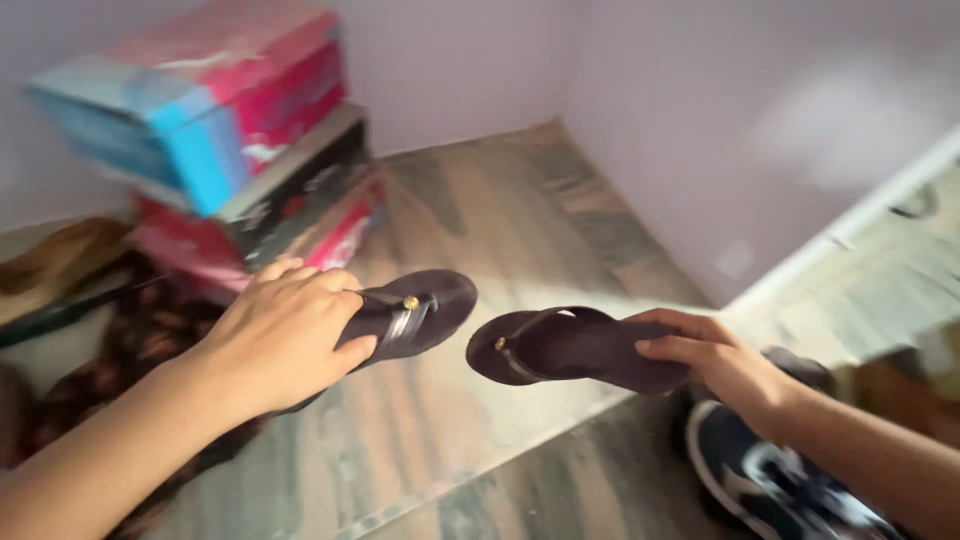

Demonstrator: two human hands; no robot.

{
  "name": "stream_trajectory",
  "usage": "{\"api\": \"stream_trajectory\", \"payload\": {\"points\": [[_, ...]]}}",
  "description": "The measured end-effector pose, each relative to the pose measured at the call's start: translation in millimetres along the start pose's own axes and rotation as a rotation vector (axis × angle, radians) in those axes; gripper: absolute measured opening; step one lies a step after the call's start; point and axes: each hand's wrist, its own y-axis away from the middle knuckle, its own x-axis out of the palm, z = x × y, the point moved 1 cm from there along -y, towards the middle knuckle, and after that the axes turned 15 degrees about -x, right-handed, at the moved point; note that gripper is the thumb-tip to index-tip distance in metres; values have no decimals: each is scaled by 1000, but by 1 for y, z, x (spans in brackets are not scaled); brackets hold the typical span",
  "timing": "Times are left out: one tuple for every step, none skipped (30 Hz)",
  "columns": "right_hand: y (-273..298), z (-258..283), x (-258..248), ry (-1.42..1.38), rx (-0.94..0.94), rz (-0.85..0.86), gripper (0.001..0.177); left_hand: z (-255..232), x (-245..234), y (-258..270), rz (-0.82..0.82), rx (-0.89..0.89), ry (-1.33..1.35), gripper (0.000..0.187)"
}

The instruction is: The person removes shoes from boxes and the floor, then rearranges them into a neat pile. They also move shoe boxes, a badminton racket, and a cricket bat to clear space.

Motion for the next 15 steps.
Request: {"api": "stream_trajectory", "payload": {"points": [[8, -4, -17, -3, 8, -30, 39, -16, 1, -7, -2, 31, 3, 41], [17, -9, -34, 17, 29, -55, 39, -33, 2, -13, 2, 90, -12, 41], [25, -13, -50, 32, 51, -79, 38, -49, 1, -21, 7, 150, -32, 42], [32, -15, -65, 24, 60, -107, 38, -68, -1, -28, 6, 181, -33, 42], [40, -19, -80, 47, 63, -133, 38, -86, -3, -33, 20, 236, -66, 41], [48, -22, -93, 71, 67, -158, 38, -105, -4, -38, 34, 291, -99, 40], [55, -27, -108, 65, 76, -180, 38, -122, -4, -43, 35, 315, -100, 40], [63, -32, -122, 42, 77, -193, 39, -140, -4, -48, 51, 361, -132, 39], [71, -37, -135, 19, 79, -205, 39, -157, -4, -52, 69, 408, -163, 38], [76, -45, -149, 13, 90, -226, 39, -174, -5, -56, 71, 432, -164, 38], [83, -53, -163, -32, 56, -213, 40, -192, -6, -60, 78, 483, -184, 38], [89, -61, -176, -77, 20, -201, 41, -210, -7, -64, 85, 534, -204, 38], [96, -68, -191, -81, 34, -224, 41, -227, -6, -68, 88, 561, -201, 38], [103, -75, -205, -68, 30, -230, 41, -244, -5, -72, 106, 588, -217, 40], [110, -82, -219, -57, 23, -235, 41, -260, -4, -76, 122, 614, -237, 42]]}}
